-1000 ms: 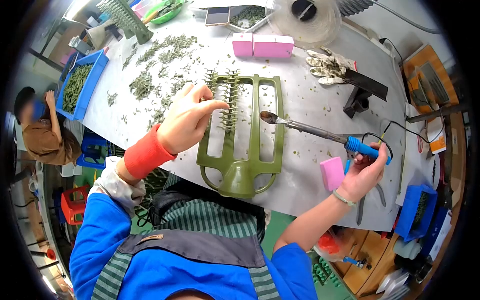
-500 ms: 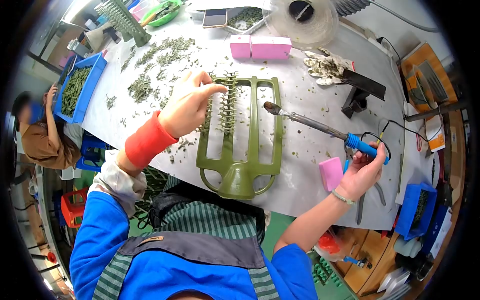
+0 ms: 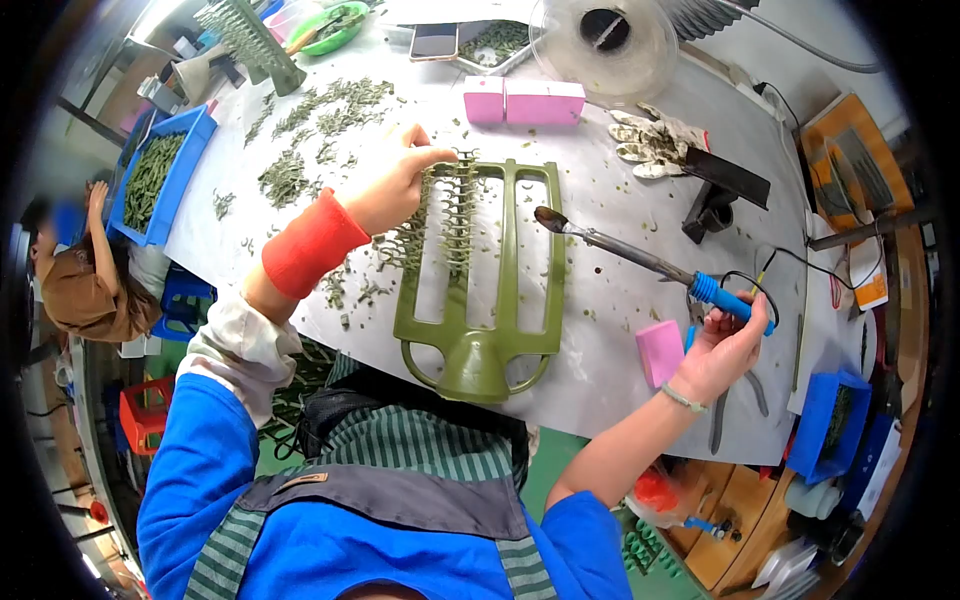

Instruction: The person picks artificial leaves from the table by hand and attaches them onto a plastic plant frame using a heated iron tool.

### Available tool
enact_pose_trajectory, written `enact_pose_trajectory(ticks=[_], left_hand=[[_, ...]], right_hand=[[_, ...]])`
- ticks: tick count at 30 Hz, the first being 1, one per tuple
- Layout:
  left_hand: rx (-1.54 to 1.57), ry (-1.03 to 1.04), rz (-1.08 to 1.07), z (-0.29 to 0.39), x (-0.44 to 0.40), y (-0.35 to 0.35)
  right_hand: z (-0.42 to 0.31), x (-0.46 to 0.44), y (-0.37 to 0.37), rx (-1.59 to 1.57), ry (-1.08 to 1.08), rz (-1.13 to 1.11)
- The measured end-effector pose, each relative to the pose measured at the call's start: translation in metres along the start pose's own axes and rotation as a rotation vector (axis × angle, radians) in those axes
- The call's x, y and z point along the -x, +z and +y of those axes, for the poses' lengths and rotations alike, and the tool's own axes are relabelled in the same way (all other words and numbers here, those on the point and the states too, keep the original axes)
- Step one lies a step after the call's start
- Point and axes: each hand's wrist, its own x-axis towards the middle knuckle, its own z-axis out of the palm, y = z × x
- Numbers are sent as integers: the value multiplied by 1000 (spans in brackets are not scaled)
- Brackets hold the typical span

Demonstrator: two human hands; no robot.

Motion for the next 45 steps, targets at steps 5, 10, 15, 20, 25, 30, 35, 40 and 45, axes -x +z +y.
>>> enact_pose_trajectory(ticks=[5,10,15,20,25,30,35,40,45], left_hand=[[182,72,146,25,17,-58],[342,258,-233,61,96,-68],[152,309,-199,63,142,-33],[64,483,79,55,156,-13],[109,449,72,49,167,-1],[119,380,83,46,179,-10],[360,348,94,18,172,-50],[101,-103,312,-96,130,-70],[-238,-374,202,-210,72,-35]], right_hand=[[2,-2,0,-5,14,3],[1,3,5,13,13,26],[16,-5,-3,-5,17,-35],[16,4,8,17,13,-53],[19,7,8,38,7,-64],[14,18,21,64,-16,-34],[13,13,24,80,-1,-28],[8,14,31,85,5,-68],[5,18,39,96,-8,-36]])
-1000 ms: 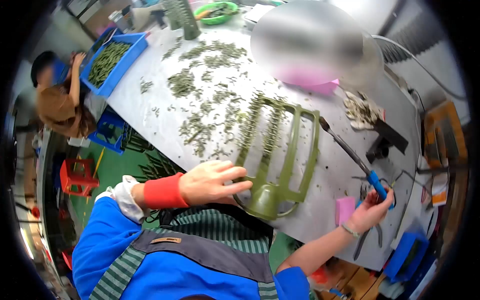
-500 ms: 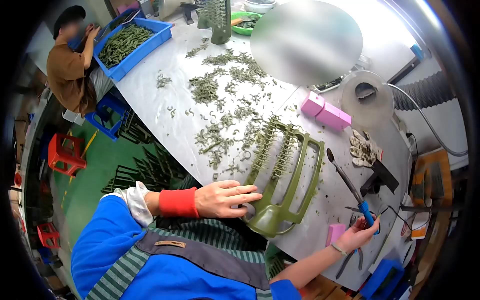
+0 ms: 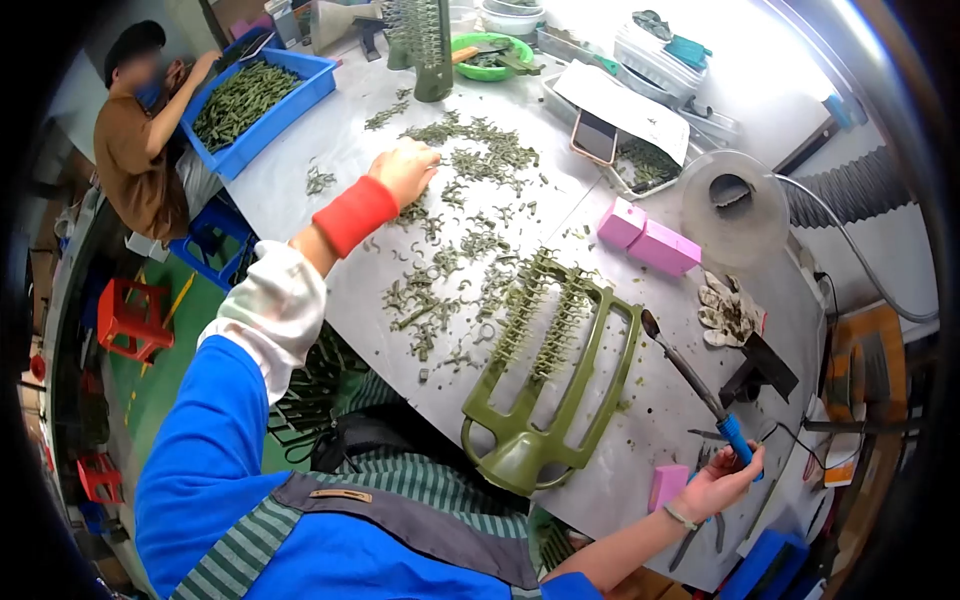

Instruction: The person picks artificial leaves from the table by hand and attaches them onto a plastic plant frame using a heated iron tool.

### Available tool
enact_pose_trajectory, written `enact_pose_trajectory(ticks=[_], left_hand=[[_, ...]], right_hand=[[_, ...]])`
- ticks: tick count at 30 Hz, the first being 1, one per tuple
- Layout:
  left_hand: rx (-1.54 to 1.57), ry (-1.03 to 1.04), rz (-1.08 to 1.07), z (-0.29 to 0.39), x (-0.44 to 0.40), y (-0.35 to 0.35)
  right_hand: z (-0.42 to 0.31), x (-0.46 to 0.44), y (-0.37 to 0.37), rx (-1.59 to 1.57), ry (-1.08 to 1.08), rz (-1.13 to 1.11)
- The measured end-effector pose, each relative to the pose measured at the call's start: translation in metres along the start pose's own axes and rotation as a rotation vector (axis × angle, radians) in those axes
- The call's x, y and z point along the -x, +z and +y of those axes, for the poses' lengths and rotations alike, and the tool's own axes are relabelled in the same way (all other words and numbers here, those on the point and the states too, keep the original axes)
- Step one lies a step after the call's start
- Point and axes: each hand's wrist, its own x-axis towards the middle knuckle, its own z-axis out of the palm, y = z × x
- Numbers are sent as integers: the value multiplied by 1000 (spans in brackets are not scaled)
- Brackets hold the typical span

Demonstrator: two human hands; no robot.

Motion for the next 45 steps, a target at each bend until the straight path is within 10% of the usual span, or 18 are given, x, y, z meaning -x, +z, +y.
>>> enact_pose_trajectory(ticks=[7,14,17,22,30,45], left_hand=[[-389,-134,-397,-22,-59,37],[-419,174,-308,-28,-44,25],[-58,8,-66,-33,-33,21],[1043,-470,-338,-9,-27,-3],[820,170,-372,166,-29,-29],[363,498,-152,248,-34,40]], right_hand=[[-2,-2,-5,-14,12,3],[3,-1,0,-2,38,37],[3,-2,0,-9,60,15],[2,-1,1,-16,98,10],[5,-3,11,40,36,-67],[37,-6,26,61,70,-145]])
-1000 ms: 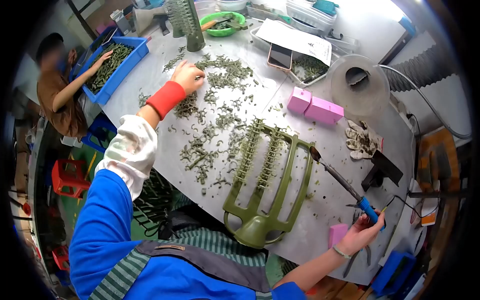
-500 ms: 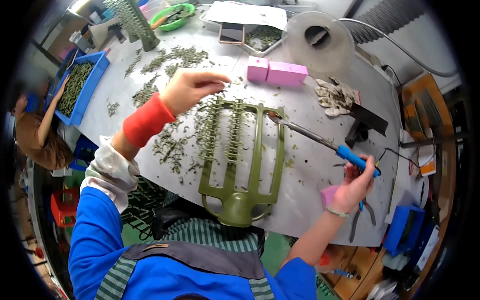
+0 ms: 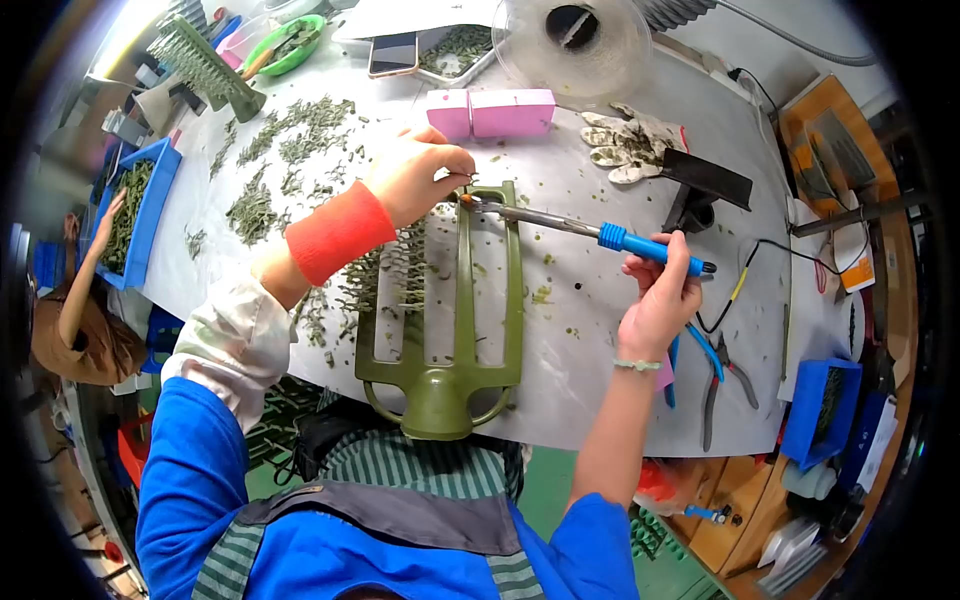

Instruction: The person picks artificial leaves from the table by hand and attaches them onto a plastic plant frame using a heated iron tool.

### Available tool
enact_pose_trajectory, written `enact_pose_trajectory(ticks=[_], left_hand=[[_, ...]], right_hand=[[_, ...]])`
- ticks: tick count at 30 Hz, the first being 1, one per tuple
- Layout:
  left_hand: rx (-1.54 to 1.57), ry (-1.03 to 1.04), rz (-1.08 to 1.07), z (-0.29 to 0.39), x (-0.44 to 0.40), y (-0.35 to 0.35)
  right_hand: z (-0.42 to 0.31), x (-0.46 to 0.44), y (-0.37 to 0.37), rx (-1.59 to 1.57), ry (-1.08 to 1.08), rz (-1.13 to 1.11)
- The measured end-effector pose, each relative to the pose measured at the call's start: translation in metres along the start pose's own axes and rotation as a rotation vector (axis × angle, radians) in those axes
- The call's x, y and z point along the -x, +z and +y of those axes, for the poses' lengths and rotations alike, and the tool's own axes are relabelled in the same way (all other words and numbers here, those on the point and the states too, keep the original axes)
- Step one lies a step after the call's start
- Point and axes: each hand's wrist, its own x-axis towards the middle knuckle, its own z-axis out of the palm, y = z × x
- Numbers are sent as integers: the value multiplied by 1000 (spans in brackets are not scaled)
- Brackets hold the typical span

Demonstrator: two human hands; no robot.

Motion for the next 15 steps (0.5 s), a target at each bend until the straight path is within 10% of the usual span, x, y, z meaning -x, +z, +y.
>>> enact_pose_trajectory(ticks=[15], left_hand=[[21,-42,-118,-10,1,0]], right_hand=[[-13,1,-11,60,-35,51]])
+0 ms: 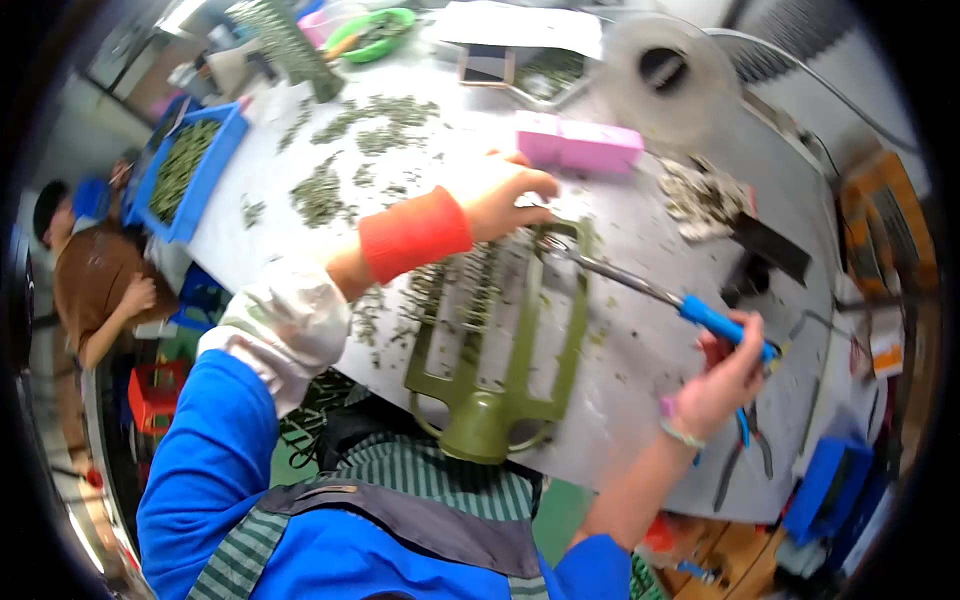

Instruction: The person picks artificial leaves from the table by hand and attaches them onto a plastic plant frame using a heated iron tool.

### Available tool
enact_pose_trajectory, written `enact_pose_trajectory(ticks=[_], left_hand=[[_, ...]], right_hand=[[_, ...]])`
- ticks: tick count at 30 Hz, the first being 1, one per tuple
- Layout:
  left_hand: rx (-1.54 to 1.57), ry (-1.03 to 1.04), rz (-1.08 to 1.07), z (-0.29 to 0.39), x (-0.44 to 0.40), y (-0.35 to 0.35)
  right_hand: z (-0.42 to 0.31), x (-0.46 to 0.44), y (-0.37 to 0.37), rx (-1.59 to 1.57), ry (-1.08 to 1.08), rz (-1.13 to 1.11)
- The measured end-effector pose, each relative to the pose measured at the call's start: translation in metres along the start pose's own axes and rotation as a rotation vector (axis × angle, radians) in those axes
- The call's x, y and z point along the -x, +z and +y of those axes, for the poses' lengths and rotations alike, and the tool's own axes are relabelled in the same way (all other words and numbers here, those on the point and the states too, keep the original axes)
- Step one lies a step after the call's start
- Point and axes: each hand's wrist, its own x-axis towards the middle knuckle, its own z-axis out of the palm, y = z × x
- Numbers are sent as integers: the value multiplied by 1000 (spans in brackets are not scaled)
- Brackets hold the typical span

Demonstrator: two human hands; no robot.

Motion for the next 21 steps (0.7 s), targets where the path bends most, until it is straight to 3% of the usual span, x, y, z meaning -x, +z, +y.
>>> enact_pose_trajectory(ticks=[3,5,8,10,12,16,18,21], left_hand=[[265,-202,62,-34,3,-35],[48,-358,121,-84,16,-67],[-229,-663,25,-168,55,-93],[-169,-798,21,-199,77,-99],[-75,-787,69,-216,93,-88],[-193,-844,143,-226,110,-62],[70,-888,169,-230,115,-59],[143,-818,209,-231,125,-58]], right_hand=[[-5,4,0,-57,41,-7],[-6,5,0,-59,38,-10],[-7,7,0,-49,32,-22],[-9,8,2,-36,42,-11],[-9,9,1,-30,40,-4],[-10,11,2,-20,30,16],[-11,12,3,-20,35,17],[-10,11,2,-29,46,14]])
